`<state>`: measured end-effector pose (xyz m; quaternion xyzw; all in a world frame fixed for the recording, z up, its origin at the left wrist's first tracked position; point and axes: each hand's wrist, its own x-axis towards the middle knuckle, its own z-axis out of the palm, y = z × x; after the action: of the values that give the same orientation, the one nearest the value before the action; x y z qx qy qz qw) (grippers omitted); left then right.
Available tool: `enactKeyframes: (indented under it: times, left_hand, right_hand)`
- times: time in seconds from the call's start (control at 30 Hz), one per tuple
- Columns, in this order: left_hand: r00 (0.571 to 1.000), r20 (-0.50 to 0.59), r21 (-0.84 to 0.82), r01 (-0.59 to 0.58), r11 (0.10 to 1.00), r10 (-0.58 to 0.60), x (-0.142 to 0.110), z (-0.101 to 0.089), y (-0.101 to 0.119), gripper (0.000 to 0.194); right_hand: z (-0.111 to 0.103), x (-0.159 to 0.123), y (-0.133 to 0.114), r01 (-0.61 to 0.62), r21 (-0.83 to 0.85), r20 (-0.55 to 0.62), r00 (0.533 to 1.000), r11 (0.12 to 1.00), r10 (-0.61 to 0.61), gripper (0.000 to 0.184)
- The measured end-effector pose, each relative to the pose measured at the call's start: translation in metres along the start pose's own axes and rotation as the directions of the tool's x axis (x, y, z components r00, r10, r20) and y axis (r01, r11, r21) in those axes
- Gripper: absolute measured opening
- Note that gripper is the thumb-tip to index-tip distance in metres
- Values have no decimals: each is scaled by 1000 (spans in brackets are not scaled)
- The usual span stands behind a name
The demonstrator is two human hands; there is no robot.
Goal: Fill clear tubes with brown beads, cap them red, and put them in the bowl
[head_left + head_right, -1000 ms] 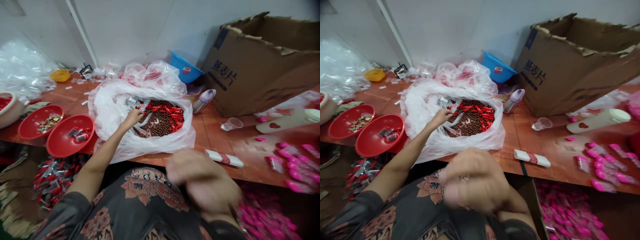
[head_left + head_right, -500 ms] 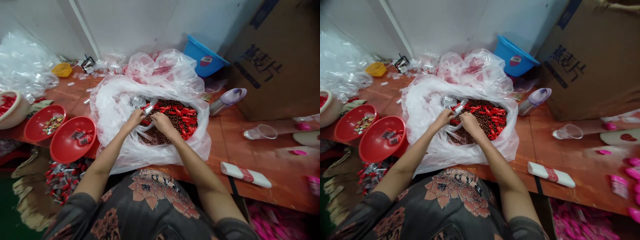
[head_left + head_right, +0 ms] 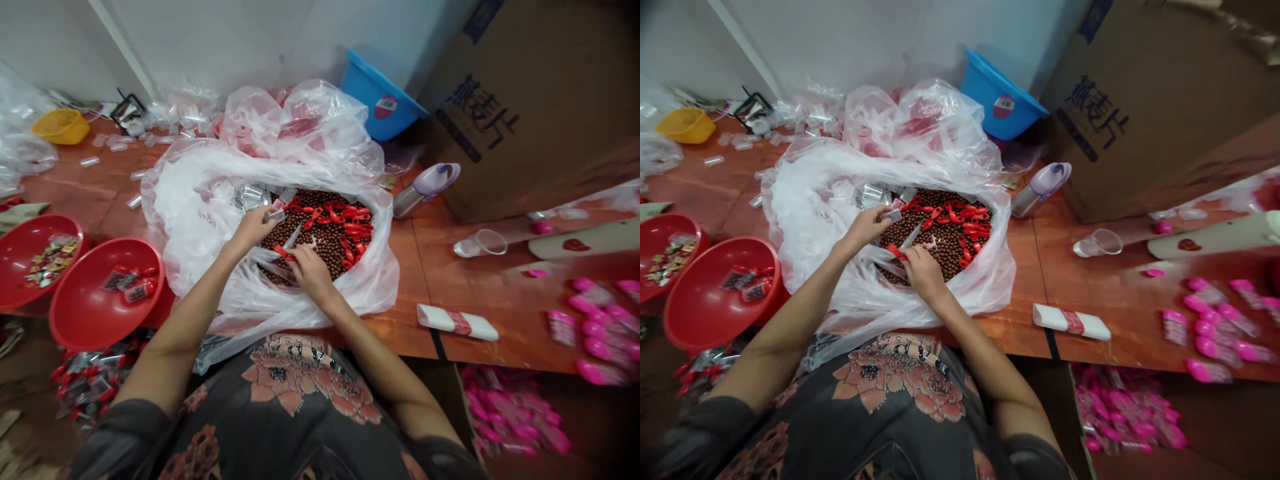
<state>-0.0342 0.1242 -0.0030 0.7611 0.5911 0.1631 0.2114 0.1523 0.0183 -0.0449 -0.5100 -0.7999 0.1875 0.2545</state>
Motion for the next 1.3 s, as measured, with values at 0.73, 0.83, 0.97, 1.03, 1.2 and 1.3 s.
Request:
enactKeyframes:
  times: [0.73,0.83,0.97,1.03,1.2,1.3]
  left_hand:
    - [955,212,244,154,958,-207,16,28,7,37]
    - [956,196,238,171,956,-220,8,32,7,47]
    - [954,207,278,155,948,-216,7,26,2,47]
    - [945,234,308,153,939,-230,9,21,-2,45]
    - [957,209,283,135,949,-199,21,32,1,46]
    - [978,133,200,133,971,-162,30,52,8,49]
  right_hand:
    - [6,-68,30,-186,296,99,982,937,164,29]
    - [3,-67,30,-175,285,94,984,942,154,30]
    - [-5,-65,31,-146,233,125,985,961,120,27]
    - [-12,-64,32,-136,211,118,987,968,113,26]
    - [-20,-65,35,-165,121,58,986,979,159,31]
    - [-19,-67,36,-157,79,57,987,984,153,33]
